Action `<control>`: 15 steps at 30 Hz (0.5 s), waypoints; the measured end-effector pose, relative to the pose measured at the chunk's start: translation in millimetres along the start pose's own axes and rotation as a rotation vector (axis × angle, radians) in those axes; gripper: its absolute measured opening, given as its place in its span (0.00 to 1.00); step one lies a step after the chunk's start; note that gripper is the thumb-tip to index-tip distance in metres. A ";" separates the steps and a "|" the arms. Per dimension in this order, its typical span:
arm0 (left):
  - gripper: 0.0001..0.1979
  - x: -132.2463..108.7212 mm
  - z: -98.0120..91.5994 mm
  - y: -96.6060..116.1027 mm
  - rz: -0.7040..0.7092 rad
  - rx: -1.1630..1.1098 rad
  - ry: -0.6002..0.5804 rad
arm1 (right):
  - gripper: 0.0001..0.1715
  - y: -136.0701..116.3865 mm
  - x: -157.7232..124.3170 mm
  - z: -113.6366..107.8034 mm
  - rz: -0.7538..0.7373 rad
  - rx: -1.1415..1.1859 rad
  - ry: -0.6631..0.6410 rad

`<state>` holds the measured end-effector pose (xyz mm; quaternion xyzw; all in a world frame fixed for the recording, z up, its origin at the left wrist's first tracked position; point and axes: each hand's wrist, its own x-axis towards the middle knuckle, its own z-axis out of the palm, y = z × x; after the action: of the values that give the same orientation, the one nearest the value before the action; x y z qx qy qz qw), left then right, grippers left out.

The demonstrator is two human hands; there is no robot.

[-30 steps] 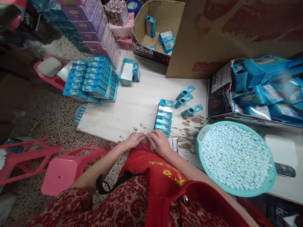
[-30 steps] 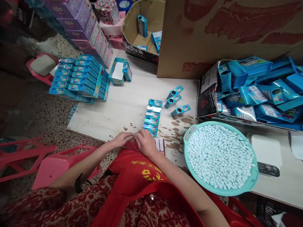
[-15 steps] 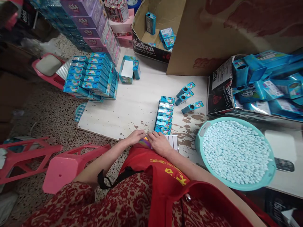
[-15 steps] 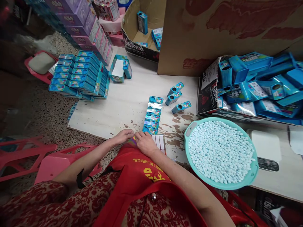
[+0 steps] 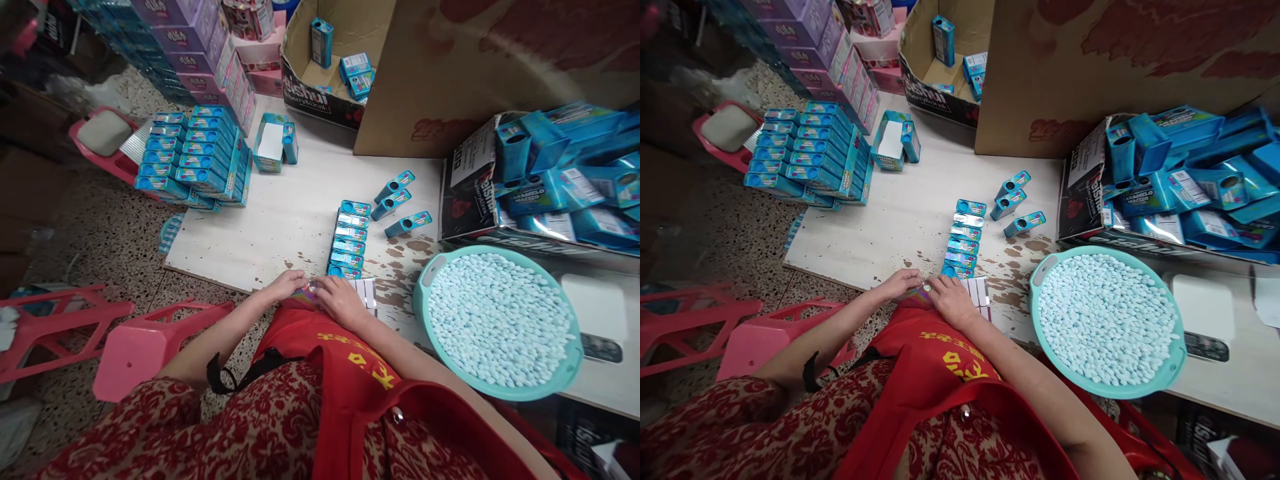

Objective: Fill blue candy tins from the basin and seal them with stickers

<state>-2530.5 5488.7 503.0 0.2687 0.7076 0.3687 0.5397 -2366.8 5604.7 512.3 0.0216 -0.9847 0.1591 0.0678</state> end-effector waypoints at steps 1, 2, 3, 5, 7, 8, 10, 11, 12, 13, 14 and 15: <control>0.13 0.0 -0.6 0.8 0.004 0.009 -0.002 | 0.11 0.8 -0.8 2.9 0.023 0.038 0.038; 0.13 -0.1 -1.2 1.5 0.008 0.027 -0.006 | 0.12 1.5 -1.3 5.8 0.048 0.072 0.077; 0.13 -0.4 -1.8 2.3 0.016 0.056 -0.011 | 0.13 2.1 -1.7 8.6 0.072 0.097 0.112; 0.13 -1.4 -2.6 4.4 0.058 0.129 -0.030 | 0.15 2.8 -1.6 12.9 0.101 0.125 0.149; 0.13 -3.0 -3.0 7.2 0.121 0.184 -0.062 | 0.16 2.7 -0.7 14.3 0.107 0.129 0.140; 0.13 -3.9 -3.1 8.7 0.141 0.202 -0.076 | 0.16 2.4 0.0 14.0 0.107 0.129 0.122; 0.12 -5.4 -3.8 11.6 0.151 0.229 -0.091 | 0.16 1.2 1.5 11.9 0.119 0.124 0.083; 0.12 -6.0 -4.3 12.9 0.149 0.237 -0.098 | 0.16 0.4 2.3 10.5 0.130 0.121 0.067; 0.12 -6.6 -5.0 13.8 0.146 0.237 -0.109 | 0.16 -0.5 3.0 9.1 0.142 0.121 0.054; 0.13 -7.3 -5.7 14.6 0.148 0.224 -0.124 | 0.16 -1.4 3.6 8.0 0.152 0.123 0.046; 0.13 -7.9 -6.3 15.0 0.151 0.200 -0.146 | 0.16 -2.3 4.1 7.1 0.161 0.128 0.043; 0.14 -8.7 -6.7 15.1 0.145 0.169 -0.167 | 0.16 -3.0 4.3 6.6 0.168 0.134 0.045</control>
<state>-2534.9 5489.3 521.1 0.3934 0.6674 0.3224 0.5439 -2371.6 5599.7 507.6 -0.0601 -0.9684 0.2303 0.0746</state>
